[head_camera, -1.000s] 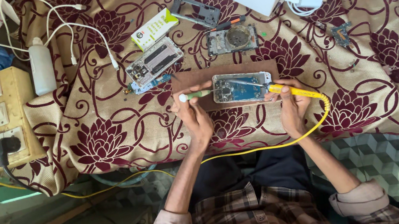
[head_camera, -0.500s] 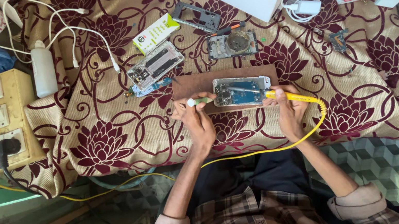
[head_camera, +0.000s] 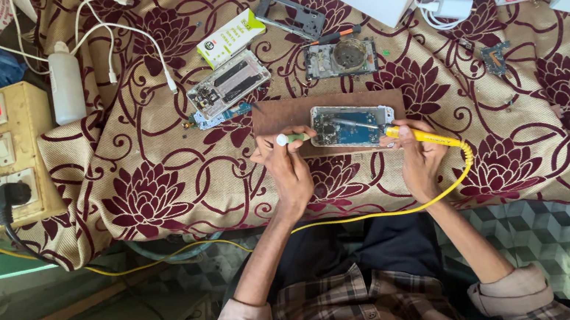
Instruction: The person uses a soldering iron and a small tool to work on the internal components of a disassembled mobile phone. They repeatedly apply heat and manipulate parts on the circuit board while seated on the floor.
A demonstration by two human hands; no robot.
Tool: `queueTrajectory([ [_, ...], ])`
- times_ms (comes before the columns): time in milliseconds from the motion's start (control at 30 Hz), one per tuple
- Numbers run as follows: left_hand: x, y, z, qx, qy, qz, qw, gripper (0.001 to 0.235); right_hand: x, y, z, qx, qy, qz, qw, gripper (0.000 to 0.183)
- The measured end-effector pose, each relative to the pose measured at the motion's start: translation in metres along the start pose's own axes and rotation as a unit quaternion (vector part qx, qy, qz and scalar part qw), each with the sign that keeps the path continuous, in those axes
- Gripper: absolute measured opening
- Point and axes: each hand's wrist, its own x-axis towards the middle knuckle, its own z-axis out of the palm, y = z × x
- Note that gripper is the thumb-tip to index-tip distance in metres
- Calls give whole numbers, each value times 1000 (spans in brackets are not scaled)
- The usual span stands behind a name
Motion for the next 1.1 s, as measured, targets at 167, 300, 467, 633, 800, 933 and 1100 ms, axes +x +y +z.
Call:
queueTrajectory([
  [167,1,0,0,16,1,-30,999,17,1,6,-1,35,9,-7,999,24],
  [300,1,-2,0,35,-8,-16,999,18,1,8,-1,33,0,-33,999,24],
  [467,2,-2,1,45,5,-19,999,19,0,5,-1,24,1,-21,999,24],
  [633,0,-2,0,32,4,-21,999,15,0,2,0,1,-4,-25,1000,23],
  [800,2,0,0,33,-1,-23,999,16,1,-3,1,1,-5,-9,1000,21],
  [933,1,1,-1,24,10,-6,1000,17,1,-3,2,-1,-13,-14,1000,23],
  [1100,1,-1,0,27,7,-15,999,16,3,4,1,55,4,-20,998,21],
])
